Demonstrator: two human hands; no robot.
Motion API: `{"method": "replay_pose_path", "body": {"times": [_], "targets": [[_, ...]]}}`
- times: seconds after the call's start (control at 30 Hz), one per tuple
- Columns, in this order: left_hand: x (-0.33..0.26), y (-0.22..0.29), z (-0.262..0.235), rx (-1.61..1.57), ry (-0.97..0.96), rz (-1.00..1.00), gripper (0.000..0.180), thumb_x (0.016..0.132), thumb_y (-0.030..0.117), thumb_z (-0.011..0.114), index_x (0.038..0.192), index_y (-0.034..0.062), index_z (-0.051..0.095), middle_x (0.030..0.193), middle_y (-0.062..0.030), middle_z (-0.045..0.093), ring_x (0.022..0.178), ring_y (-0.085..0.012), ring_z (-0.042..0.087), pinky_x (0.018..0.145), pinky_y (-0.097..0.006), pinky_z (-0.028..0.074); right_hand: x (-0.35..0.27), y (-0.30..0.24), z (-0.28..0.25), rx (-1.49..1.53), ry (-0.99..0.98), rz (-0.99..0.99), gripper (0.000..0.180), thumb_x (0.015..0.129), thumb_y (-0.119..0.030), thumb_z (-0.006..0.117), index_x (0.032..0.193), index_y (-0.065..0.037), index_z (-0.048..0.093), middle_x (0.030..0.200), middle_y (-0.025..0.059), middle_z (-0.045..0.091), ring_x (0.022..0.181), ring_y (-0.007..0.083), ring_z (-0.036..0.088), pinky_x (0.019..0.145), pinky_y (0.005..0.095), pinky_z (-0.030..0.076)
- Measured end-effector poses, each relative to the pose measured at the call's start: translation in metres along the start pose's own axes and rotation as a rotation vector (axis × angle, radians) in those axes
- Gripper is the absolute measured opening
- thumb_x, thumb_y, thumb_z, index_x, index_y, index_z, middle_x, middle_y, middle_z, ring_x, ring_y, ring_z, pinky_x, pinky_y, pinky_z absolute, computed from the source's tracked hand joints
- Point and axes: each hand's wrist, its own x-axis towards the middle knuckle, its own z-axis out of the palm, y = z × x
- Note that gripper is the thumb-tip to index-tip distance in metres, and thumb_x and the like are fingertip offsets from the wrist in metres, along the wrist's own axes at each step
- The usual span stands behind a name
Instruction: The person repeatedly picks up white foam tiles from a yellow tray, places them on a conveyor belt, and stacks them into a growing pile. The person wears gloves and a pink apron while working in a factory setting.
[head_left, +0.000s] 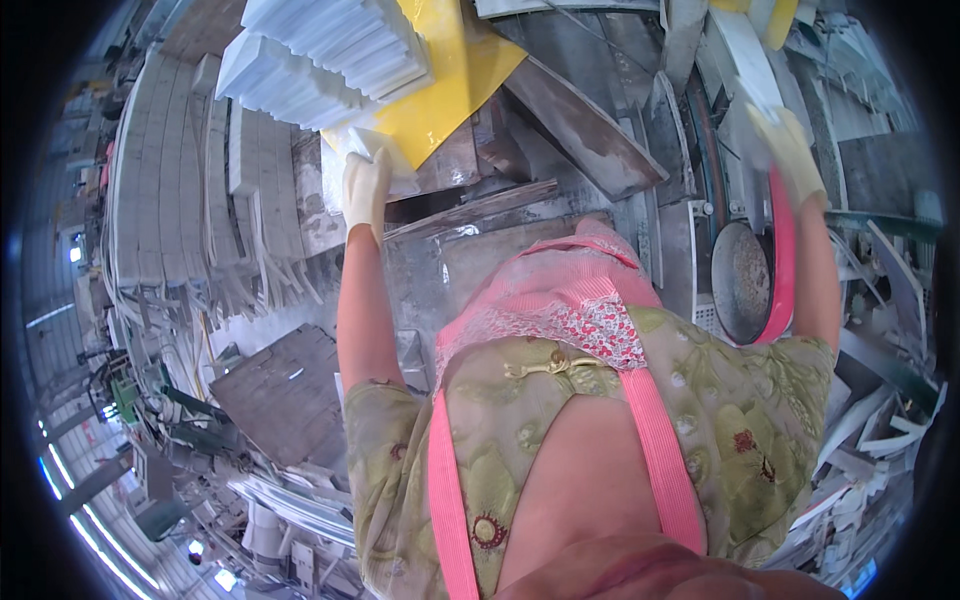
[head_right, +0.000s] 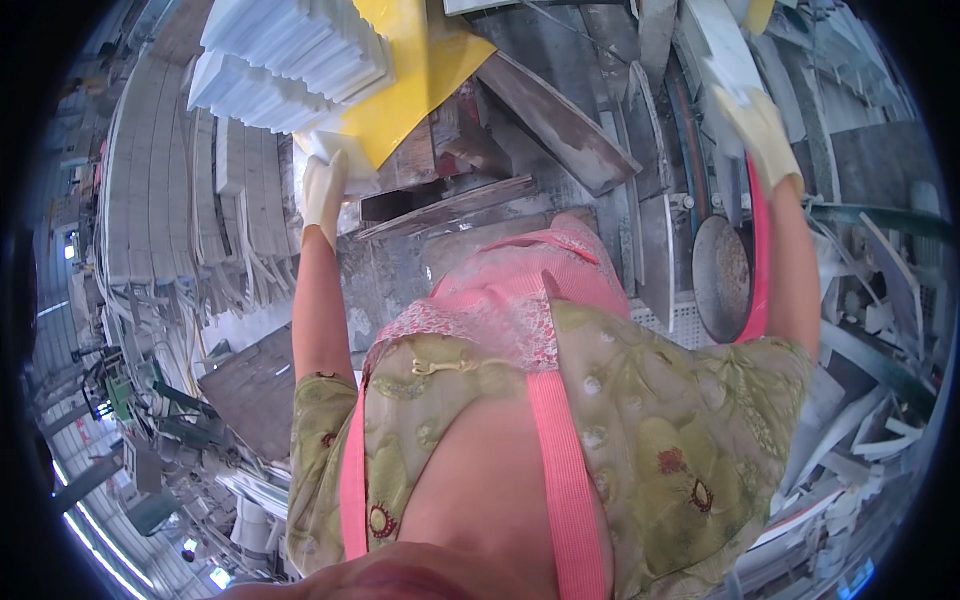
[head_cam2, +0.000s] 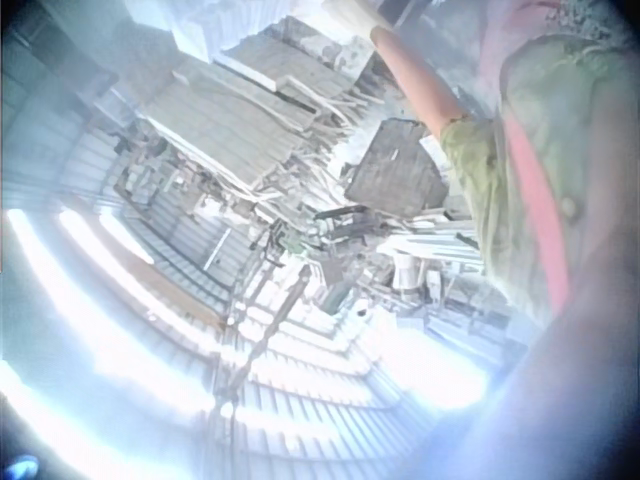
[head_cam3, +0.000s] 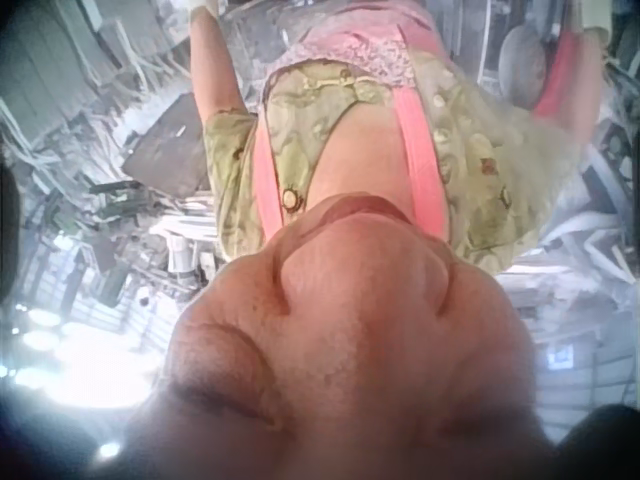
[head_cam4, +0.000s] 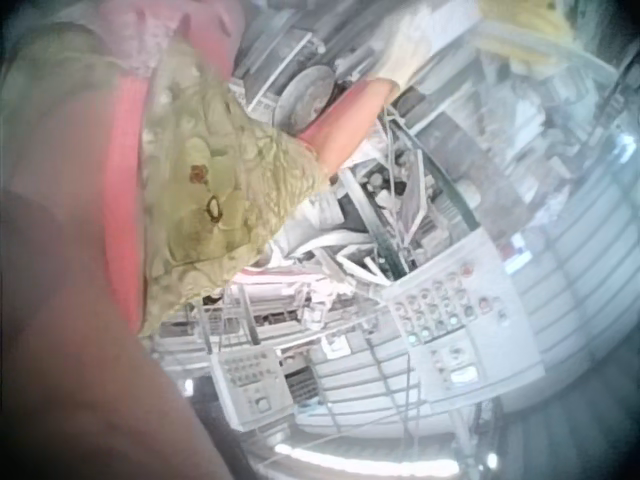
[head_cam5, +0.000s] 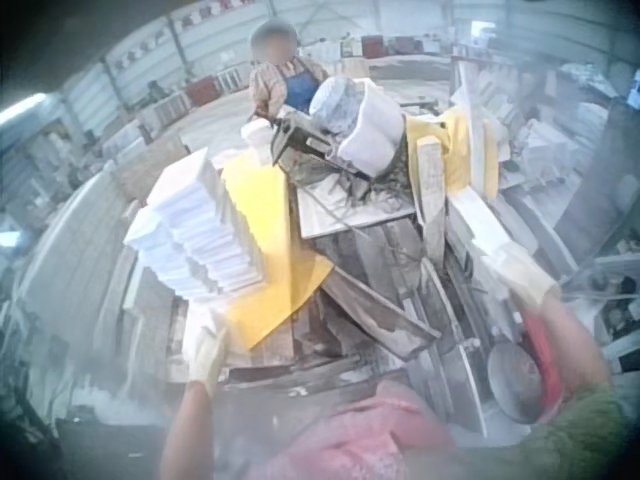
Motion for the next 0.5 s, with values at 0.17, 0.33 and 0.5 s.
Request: {"method": "replay_pose_path", "body": {"times": [0.17,0.33,0.5], "targets": [[0.001,0.009,-0.006,-0.431,-0.111,0.369,0.036,0.102,0.023,0.056,0.128,0.0000,0.064,0.115,-0.0179,0.069,0.105,-0.0269,0.066,0.091,-0.039,0.052,-0.047,-0.138,0.135,0.726,-0.129,-0.510,0.032,0.095,-0.035,0.066,0.097,-0.004,0.072,0.081,0.0000,0.066,0.073,0.0112,0.058,0.069,0.0315,0.049],[0.007,0.026,-0.026,-0.184,-0.257,0.229,0.065,0.098,0.043,0.058,0.136,-0.0087,0.053,0.127,-0.0208,0.063,0.107,-0.0290,0.067,0.093,-0.041,0.055,-0.066,-0.300,0.263,0.811,0.043,-0.408,0.040,0.099,-0.041,0.059,0.124,-0.012,0.071,0.073,0.0122,0.065,0.057,0.0272,0.057,0.057,0.0408,0.046],[0.011,0.015,-0.021,-0.117,-0.178,0.191,0.075,0.099,0.059,0.045,0.141,-0.0034,0.050,0.134,-0.0241,0.056,0.119,-0.0343,0.062,0.094,-0.044,0.058,-0.064,-0.354,0.344,0.604,-0.008,-0.285,0.059,0.091,-0.058,0.056,0.098,-0.002,0.073,0.086,0.0223,0.071,0.077,0.0381,0.071,0.068,0.0485,0.056]]}}
